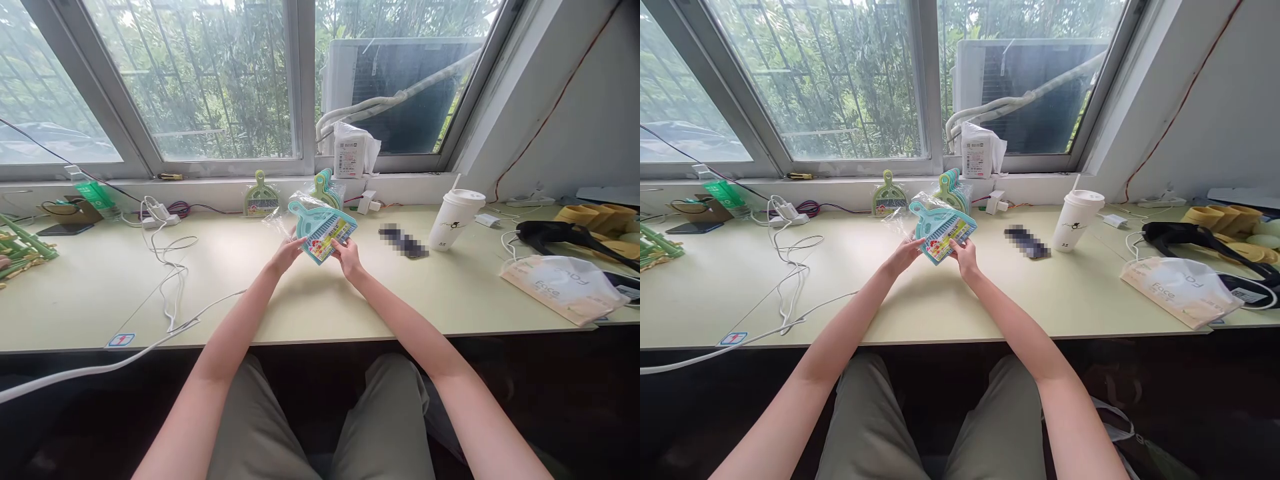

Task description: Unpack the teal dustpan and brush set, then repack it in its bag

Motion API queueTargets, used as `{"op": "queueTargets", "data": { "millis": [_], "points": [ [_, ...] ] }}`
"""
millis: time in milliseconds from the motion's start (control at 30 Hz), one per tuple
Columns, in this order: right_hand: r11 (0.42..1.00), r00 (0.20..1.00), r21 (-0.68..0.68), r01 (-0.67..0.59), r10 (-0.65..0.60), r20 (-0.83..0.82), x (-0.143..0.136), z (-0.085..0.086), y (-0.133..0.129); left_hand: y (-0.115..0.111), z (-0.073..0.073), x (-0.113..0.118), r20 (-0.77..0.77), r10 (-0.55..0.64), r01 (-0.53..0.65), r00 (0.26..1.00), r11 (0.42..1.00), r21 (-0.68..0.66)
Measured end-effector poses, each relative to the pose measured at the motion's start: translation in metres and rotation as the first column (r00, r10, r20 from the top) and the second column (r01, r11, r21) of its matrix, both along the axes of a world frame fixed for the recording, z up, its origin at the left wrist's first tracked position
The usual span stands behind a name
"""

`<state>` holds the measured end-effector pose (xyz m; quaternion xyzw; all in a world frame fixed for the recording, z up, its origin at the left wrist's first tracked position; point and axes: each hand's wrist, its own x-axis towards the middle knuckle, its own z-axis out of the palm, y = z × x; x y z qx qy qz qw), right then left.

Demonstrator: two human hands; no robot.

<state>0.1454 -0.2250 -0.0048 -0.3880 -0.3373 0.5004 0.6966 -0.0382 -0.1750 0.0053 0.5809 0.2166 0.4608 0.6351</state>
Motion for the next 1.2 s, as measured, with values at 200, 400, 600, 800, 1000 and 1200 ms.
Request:
{"op": "queueTargets", "data": {
  "millis": [200, 400, 600, 800, 1000, 1200],
  "points": [
    [0.998, 0.998, -0.007, 0.058, -0.059, -0.022, 0.007, 0.0, 0.004, 0.012, 0.0, -0.007, 0.102, 0.175, -0.171, 0.979, 0.984, -0.045],
    [0.997, 0.997, -0.048, 0.056, -0.059, -0.048, 0.021, 0.0, 0.01, 0.021, 0.003, -0.027, 0.086, 0.2, -0.195, 0.976, 0.979, -0.066],
    [0.998, 0.998, -0.027, -0.065, 0.065, -0.009, 0.017, 0.001, 0.009, 0.023, -0.008, -0.016, 0.123, 0.147, -0.126, 0.981, 0.979, -0.162],
    [0.999, 0.999, -0.006, -0.038, 0.038, 0.003, 0.008, 0.002, 0.009, 0.015, -0.009, -0.008, 0.046, 0.021, -0.015, 0.999, 0.992, -0.129],
    [1.0, 0.999, 0.008, -0.003, 0.003, 0.048, 0.008, 0.004, 0.008, 0.006, -0.012, 0.0, -0.022, -0.066, 0.062, 0.998, 0.985, -0.161],
    [0.999, 0.997, 0.019, 0.046, -0.047, 0.06, 0.005, 0.001, 0.01, 0.001, -0.017, 0.014, 0.007, -0.049, 0.049, 0.999, 0.983, -0.179]
  ]
}}
